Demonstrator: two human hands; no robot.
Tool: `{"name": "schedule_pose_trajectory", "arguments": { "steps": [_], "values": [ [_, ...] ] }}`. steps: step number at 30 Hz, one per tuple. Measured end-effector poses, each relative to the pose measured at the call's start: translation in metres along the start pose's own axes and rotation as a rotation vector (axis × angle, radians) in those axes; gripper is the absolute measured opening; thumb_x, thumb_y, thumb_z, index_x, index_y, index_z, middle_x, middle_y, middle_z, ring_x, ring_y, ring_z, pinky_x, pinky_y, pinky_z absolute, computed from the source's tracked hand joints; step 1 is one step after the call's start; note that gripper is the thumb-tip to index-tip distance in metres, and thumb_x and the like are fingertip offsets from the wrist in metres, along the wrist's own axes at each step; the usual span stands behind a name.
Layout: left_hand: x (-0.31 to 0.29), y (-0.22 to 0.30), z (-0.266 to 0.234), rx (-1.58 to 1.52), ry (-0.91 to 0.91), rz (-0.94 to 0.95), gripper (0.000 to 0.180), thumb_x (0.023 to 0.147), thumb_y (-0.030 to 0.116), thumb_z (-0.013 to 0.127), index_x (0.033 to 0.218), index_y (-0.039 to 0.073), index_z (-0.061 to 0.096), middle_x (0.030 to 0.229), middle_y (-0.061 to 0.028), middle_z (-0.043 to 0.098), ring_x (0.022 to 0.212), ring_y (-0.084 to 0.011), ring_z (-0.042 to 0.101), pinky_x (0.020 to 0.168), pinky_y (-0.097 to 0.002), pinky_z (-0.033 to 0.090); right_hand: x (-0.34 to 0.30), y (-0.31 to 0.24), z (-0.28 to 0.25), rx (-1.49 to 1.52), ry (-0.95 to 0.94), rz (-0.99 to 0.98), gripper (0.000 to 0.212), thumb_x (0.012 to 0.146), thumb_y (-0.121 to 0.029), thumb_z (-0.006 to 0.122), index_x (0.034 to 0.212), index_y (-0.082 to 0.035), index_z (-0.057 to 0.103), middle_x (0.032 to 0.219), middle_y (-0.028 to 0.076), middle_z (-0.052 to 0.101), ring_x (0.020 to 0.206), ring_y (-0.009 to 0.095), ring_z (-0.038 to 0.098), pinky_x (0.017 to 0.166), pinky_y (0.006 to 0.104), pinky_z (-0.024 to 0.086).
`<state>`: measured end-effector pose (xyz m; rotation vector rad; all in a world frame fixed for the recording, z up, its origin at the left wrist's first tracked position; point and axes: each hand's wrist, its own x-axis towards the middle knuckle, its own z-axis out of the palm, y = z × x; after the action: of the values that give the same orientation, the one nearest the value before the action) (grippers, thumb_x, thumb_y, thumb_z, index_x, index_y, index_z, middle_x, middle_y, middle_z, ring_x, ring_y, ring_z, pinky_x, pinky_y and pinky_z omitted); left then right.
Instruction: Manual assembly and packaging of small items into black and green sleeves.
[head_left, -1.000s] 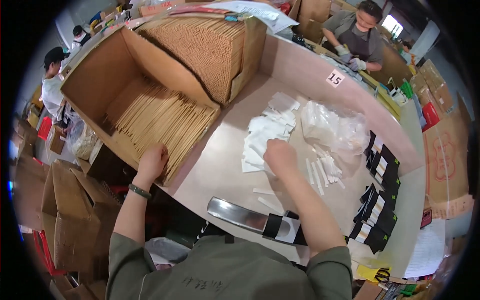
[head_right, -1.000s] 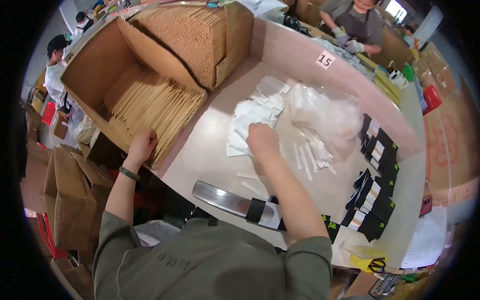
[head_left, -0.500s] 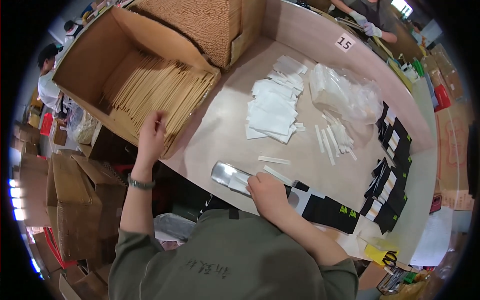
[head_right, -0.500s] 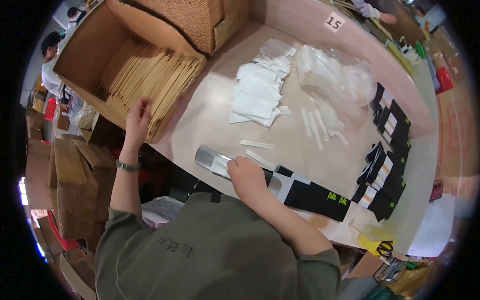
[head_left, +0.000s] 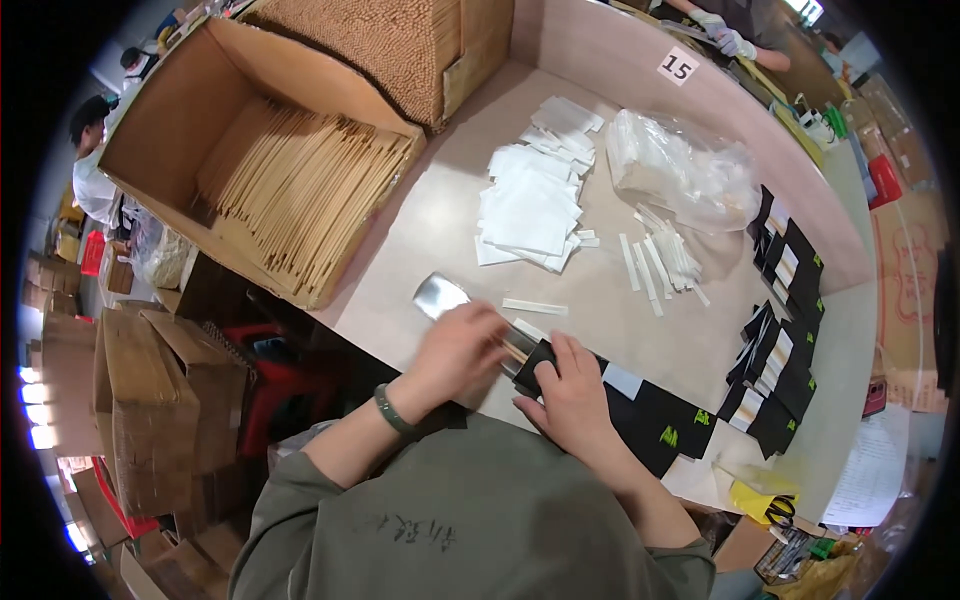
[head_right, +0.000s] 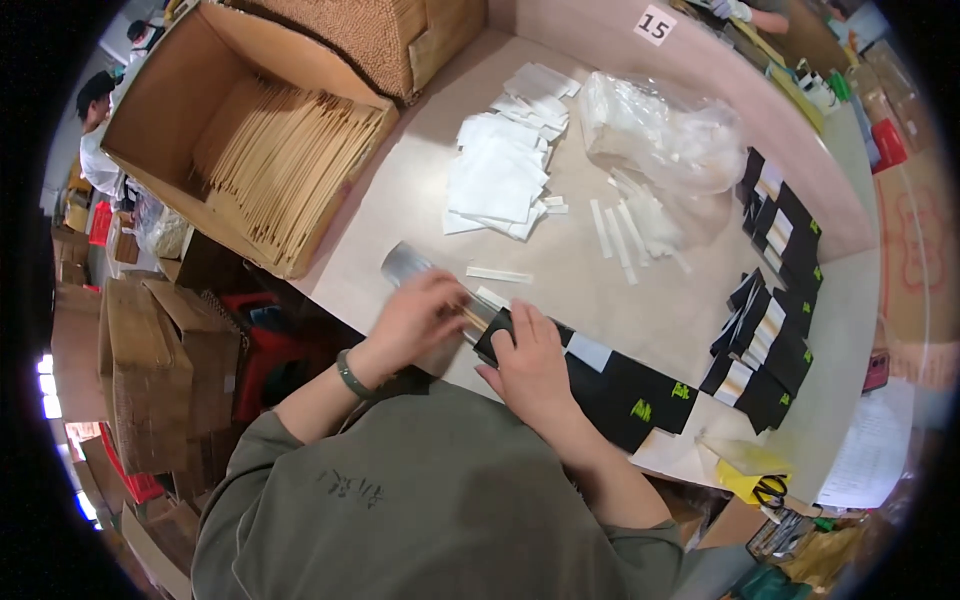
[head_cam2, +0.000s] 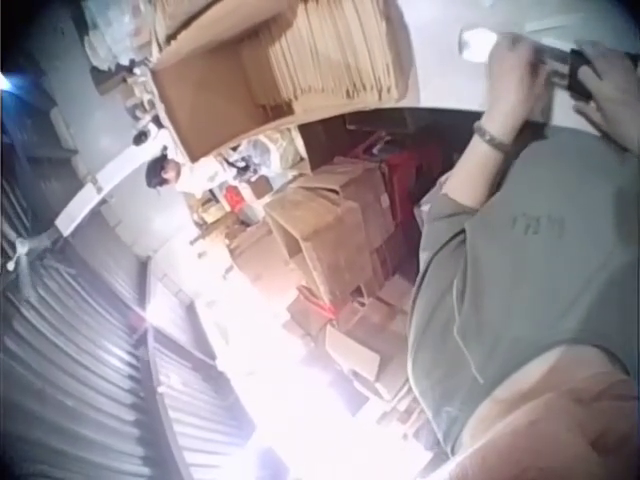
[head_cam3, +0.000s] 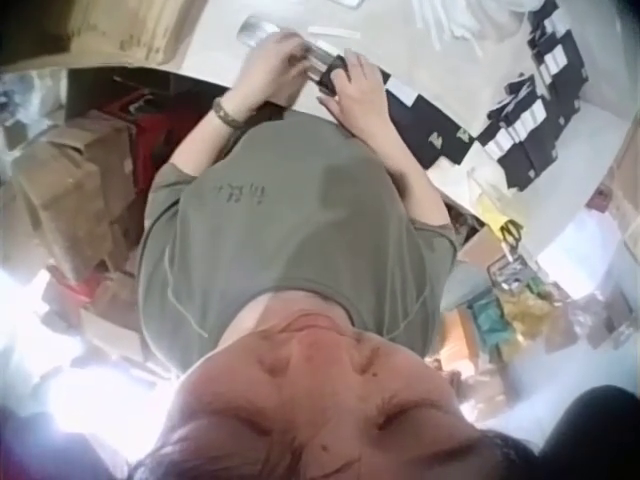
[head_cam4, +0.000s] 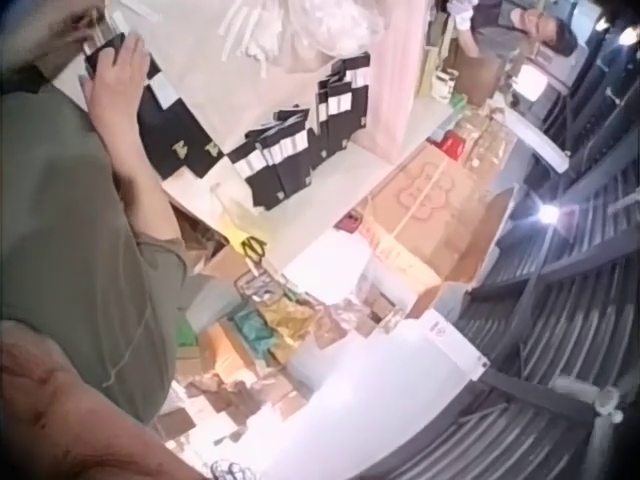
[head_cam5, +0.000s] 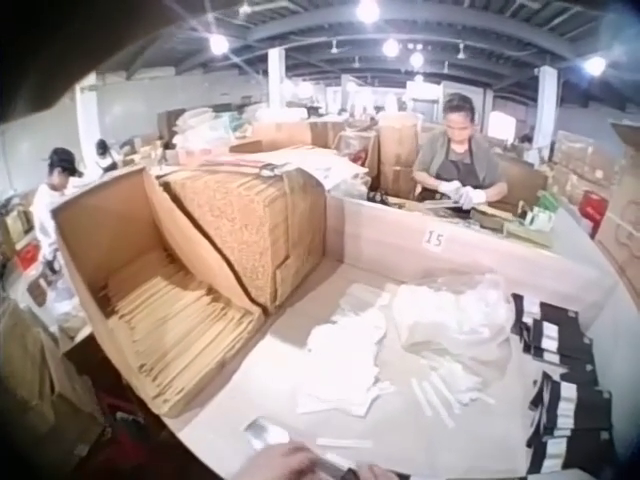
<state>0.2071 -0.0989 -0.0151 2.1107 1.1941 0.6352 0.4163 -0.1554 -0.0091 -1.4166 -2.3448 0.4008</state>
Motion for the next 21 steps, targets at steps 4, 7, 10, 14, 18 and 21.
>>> {"name": "schedule_pose_trajectory", "arguments": {
  "steps": [4, 7, 10, 14, 18, 21],
  "values": [
    [0.001, 0.004, 0.016, -0.110, 0.048, -0.221, 0.032, 0.081, 0.011, 0.074, 0.108, 0.002, 0.060, 0.105, -0.0155, 0.060, 0.092, -0.0289, 0.064, 0.081, -0.0369, 0.053, 0.000, 0.004, 0.005, 0.001, -0.005, -0.003, 0.043, 0.069, -0.017, 0.079, 0.101, 0.001, 0.058, 0.128, 0.026, 0.052, 0.112, 0.042, 0.053, 0.097, 0.0490, 0.044],
    [0.001, 0.039, 0.015, -0.380, -0.245, -0.083, 0.058, 0.083, 0.015, 0.074, 0.133, 0.000, 0.048, 0.117, -0.0176, 0.059, 0.104, -0.0286, 0.061, 0.092, -0.0373, 0.049, -0.002, 0.014, 0.001, 0.026, 0.024, -0.021, 0.046, 0.066, -0.014, 0.077, 0.105, 0.001, 0.058, 0.125, 0.025, 0.053, 0.111, 0.041, 0.054, 0.097, 0.0475, 0.044],
    [-0.007, 0.034, -0.011, 0.190, -0.009, 0.128, 0.085, 0.072, 0.025, 0.084, 0.141, 0.003, 0.041, 0.121, -0.0194, 0.057, 0.109, -0.0330, 0.059, 0.098, -0.0396, 0.045, -0.004, 0.015, -0.017, 0.109, -0.009, -0.012, 0.046, 0.067, -0.014, 0.075, 0.110, -0.008, 0.061, 0.117, 0.021, 0.055, 0.105, 0.038, 0.055, 0.091, 0.0457, 0.047],
    [-0.003, 0.005, -0.008, 0.443, -0.220, 0.220, 0.064, 0.061, 0.026, 0.086, 0.115, 0.004, 0.057, 0.104, -0.0144, 0.063, 0.095, -0.0305, 0.062, 0.087, -0.0415, 0.048, -0.011, 0.052, -0.031, 0.094, -0.133, -0.115, 0.039, 0.070, -0.021, 0.078, 0.105, -0.013, 0.064, 0.111, 0.018, 0.055, 0.097, 0.035, 0.057, 0.081, 0.0440, 0.048],
    [0.004, 0.021, -0.027, 0.149, -0.280, -0.255, 0.044, 0.066, 0.024, 0.083, 0.095, 0.003, 0.058, 0.083, -0.0139, 0.063, 0.077, -0.0299, 0.063, 0.070, -0.0395, 0.050, -0.034, 0.124, -0.102, 0.028, -0.144, 0.459, 0.038, 0.071, -0.030, 0.082, 0.096, -0.009, 0.063, 0.109, 0.019, 0.058, 0.107, 0.037, 0.056, 0.088, 0.0439, 0.048],
    [0.001, 0.038, -0.012, -0.334, -0.557, -0.285, 0.047, 0.071, 0.024, 0.080, 0.105, 0.000, 0.057, 0.104, -0.0172, 0.065, 0.088, -0.0234, 0.062, 0.078, -0.0357, 0.051, -0.054, 0.096, -0.096, -0.063, -0.168, 0.024, 0.053, 0.069, -0.036, 0.085, 0.102, -0.003, 0.060, 0.128, 0.023, 0.055, 0.131, 0.042, 0.044, 0.111, 0.0459, 0.036]
  ]
}}
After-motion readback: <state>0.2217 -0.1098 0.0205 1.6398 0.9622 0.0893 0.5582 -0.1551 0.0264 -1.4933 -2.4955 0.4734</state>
